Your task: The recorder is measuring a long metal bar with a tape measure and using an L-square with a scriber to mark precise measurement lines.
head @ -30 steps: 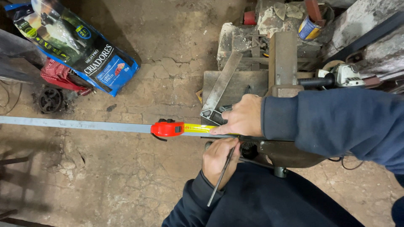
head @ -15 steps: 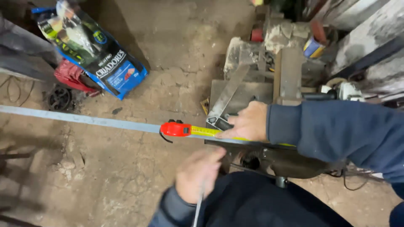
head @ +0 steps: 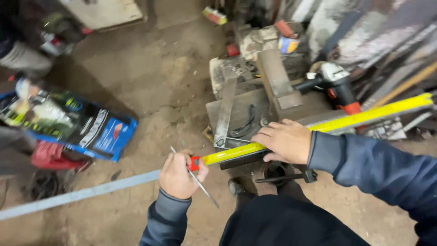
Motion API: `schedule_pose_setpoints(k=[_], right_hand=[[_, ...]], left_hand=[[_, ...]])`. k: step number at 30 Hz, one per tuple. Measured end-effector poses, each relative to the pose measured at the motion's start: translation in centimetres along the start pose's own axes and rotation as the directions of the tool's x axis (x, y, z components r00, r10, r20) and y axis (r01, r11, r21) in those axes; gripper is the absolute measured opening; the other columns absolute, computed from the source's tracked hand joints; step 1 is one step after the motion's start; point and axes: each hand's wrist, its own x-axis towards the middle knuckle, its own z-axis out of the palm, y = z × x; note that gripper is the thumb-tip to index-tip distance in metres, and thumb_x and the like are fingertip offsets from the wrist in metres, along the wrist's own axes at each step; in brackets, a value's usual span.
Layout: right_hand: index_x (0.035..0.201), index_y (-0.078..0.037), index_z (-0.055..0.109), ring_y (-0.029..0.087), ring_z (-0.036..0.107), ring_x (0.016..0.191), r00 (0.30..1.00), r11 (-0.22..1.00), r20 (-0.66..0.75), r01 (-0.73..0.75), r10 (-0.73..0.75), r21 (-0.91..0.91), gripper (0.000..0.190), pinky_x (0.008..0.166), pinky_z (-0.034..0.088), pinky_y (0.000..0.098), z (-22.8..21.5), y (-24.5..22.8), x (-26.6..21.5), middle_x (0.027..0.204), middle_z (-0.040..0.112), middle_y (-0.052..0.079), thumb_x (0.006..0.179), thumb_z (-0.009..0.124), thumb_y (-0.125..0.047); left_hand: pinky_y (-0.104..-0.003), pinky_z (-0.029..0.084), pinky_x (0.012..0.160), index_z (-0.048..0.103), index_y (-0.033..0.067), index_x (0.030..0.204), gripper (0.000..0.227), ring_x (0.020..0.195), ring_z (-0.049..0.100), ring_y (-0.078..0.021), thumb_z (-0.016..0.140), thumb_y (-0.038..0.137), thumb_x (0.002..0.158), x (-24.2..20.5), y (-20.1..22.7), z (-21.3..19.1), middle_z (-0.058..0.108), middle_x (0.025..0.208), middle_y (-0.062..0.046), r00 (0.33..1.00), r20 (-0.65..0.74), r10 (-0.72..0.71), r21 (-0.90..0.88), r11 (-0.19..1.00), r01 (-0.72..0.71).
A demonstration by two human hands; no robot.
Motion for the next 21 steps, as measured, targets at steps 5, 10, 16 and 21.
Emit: schedule_pose_setpoints(k=[5, 10, 16, 21], right_hand=[[0.106, -0.016, 0.067, 0.021, 0.064, 0.094, 0.93, 0.986, -0.362, -0.107, 0.055, -0.124, 0.035, 0.079, 0.05, 0.0396, 0.5, -1.8, -3.7, 0.095, 0.065, 0.0, 0.078, 0.077, -0.035], [0.099, -0.014, 0.068, 0.021, 0.061, 0.076, 0.89, 0.953, -0.455, -0.103, -0.038, -0.283, 0.031, 0.059, 0.048, 0.0368, -1.7, -6.5, -6.9, 0.08, 0.058, 0.0, 0.077, 0.074, -0.035], [0.084, -0.018, 0.06, 0.018, 0.058, 0.065, 0.926, 0.963, -0.377, -0.112, 0.012, -0.244, 0.012, 0.046, 0.046, 0.0334, 3.3, -13.5, -9.2, 0.071, 0.051, -0.001, 0.077, 0.061, -0.027], [0.078, -0.016, 0.061, 0.019, 0.062, 0.071, 0.954, 0.992, -0.299, -0.038, -0.001, -0.123, 0.011, 0.053, 0.05, 0.0357, 9.8, -18.0, -10.9, 0.074, 0.058, 0.0, 0.079, 0.061, -0.026]], left_hand=[[-0.039, 0.052, 0.06, 0.055, 0.0045, 0.09, 0.029, 0.068, 0.061, -0.0295, 0.08, 0.008, 0.077, 0.7, 2.6, -1.3, 0.065, 0.081, -0.009, 0.99, -0.089, 0.111, 0.005, 0.994, -0.112], [-0.04, 0.052, 0.059, 0.055, 0.0033, 0.091, 0.036, 0.066, 0.062, -0.031, 0.085, 0.015, 0.075, -0.5, 6.4, -3.2, 0.063, 0.078, -0.011, 0.987, -0.086, 0.136, -0.018, 0.99, -0.138], [-0.041, 0.053, 0.056, 0.053, 0.0071, 0.089, 0.034, 0.064, 0.065, -0.0333, 0.082, 0.018, 0.075, -7.8, 7.7, -1.2, 0.065, 0.076, -0.011, 0.992, 0.084, 0.092, -0.15, 0.986, -0.078], [-0.048, 0.049, 0.046, 0.054, 0.0088, 0.086, 0.031, 0.053, 0.066, -0.0422, 0.079, 0.027, 0.086, -15.4, 9.4, 1.2, 0.063, 0.058, -0.017, 0.918, 0.326, -0.228, -0.188, 0.936, 0.299]])
